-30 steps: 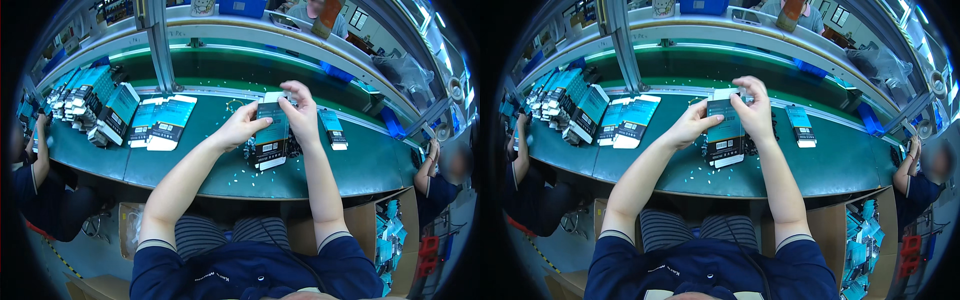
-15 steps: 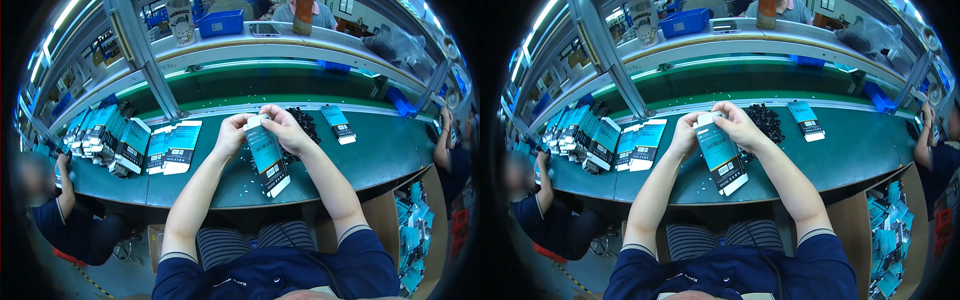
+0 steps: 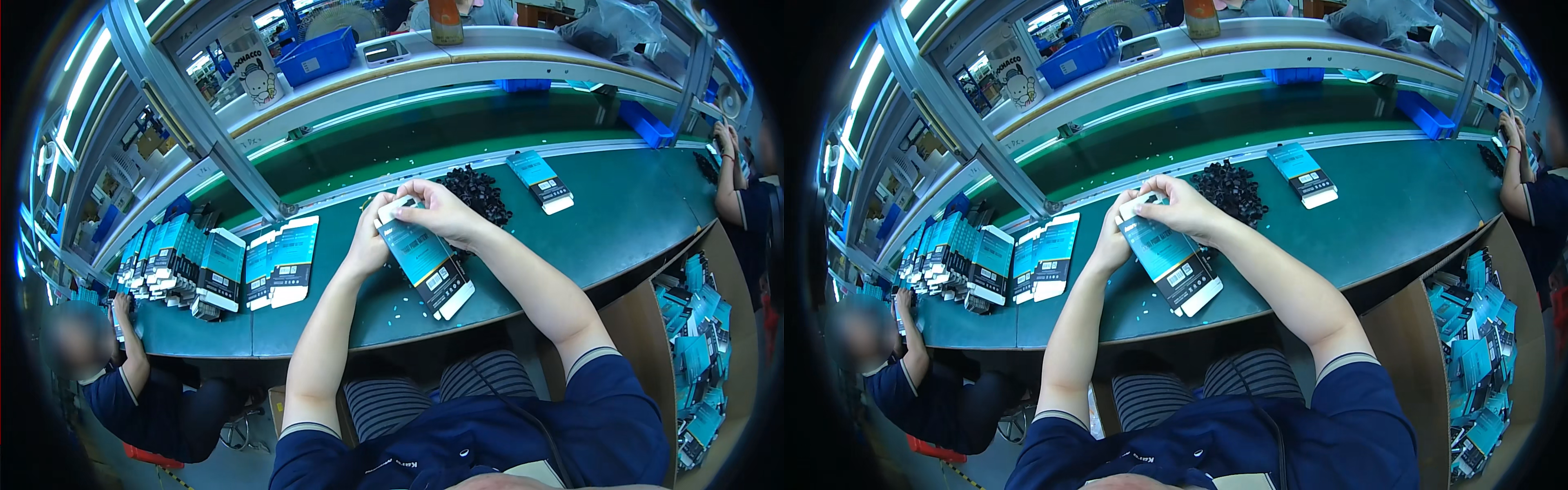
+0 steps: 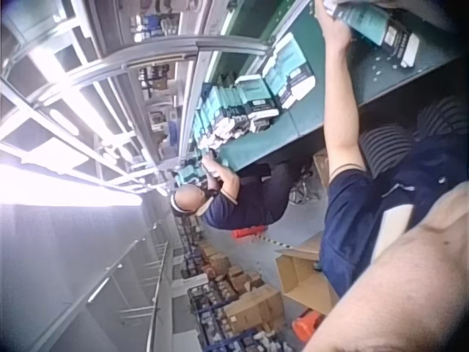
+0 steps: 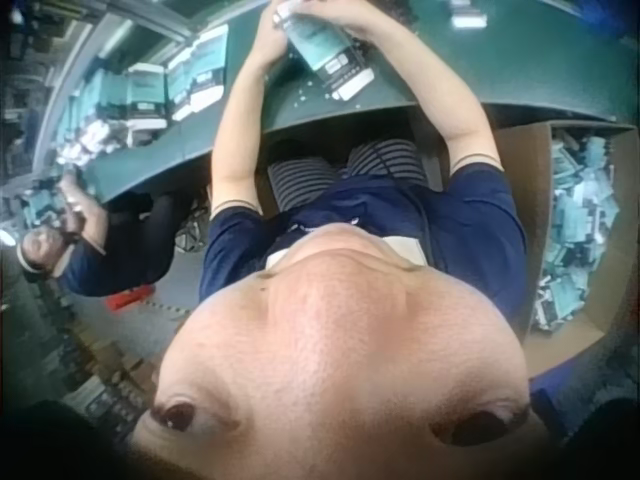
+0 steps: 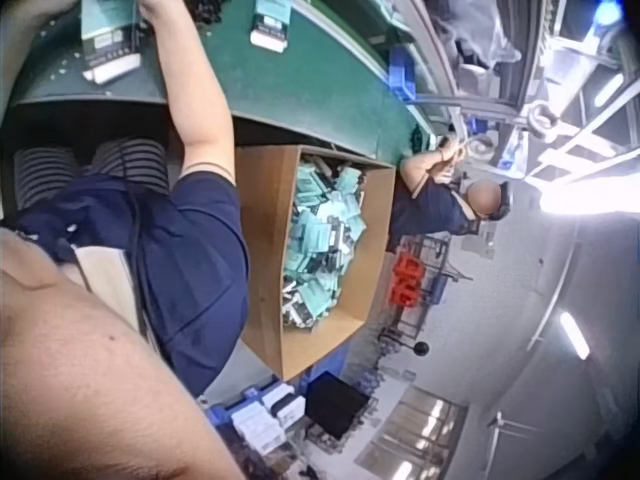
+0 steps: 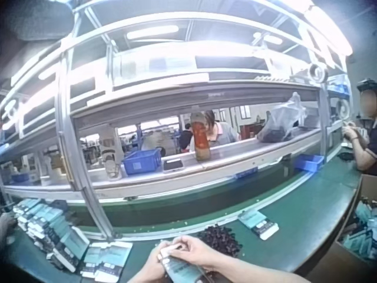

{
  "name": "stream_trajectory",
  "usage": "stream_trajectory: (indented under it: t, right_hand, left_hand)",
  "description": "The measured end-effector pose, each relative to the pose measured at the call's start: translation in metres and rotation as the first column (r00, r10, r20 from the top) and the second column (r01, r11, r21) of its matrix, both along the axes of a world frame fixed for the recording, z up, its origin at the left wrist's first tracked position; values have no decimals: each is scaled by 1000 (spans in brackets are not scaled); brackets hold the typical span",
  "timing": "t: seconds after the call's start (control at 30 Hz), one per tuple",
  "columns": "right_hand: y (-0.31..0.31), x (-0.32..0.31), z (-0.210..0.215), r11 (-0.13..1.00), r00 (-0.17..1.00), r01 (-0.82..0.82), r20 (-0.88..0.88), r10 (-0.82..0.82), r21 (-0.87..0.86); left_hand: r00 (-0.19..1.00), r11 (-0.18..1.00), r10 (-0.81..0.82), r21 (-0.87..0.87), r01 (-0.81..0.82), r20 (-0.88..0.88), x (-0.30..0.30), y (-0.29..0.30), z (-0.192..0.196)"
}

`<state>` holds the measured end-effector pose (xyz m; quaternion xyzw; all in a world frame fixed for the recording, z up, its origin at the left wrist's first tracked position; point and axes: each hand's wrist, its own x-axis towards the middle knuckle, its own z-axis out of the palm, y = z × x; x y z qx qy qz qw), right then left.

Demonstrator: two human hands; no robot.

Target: Assembling electronic cable components and packaging them into boxes at a factory workbench.

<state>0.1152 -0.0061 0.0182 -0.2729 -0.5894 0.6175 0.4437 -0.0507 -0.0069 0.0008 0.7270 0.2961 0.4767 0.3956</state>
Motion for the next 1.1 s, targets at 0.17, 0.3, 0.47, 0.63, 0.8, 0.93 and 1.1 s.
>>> stream_trajectory:
  t: [0.17, 0.3, 0.47, 0.63, 0.8, 0.93, 1.1]
  right_hand:
    - [6, 5, 0, 989, 986, -29, -166, 4, -145]
    - [7, 9, 2, 991, 984, -50, -175, 28, -123]
    - [7, 14, 13, 996, 940, -66, -337, 41, -65]
    - [10, 19, 10, 994, 890, 27, -451, -71, -104]
    - [11, 9, 1, 997, 895, 25, -442, -57, -77]
    - [20, 14, 3, 938, 924, 338, -217, -315, 75]
    - [21, 12, -7, 978, 943, 206, 266, -199, 0]
  left_hand:
    - [999, 999, 35, -14, -36, -36, -1, 5, -2]
    - [983, 990, 130, 68, -123, -128, -8, 14, -6]
    - [984, 957, 158, -234, -172, -79, -18, 22, -6]
    - [907, 784, -166, -507, 359, 386, 3, 0, 14]
    - [861, 669, -382, -542, 508, 336, 1, -16, 7]
    - [811, 745, -320, -399, 535, 489, 0, -7, 16]
    - [691, 836, -111, -309, 454, 714, -9, -2, 20]
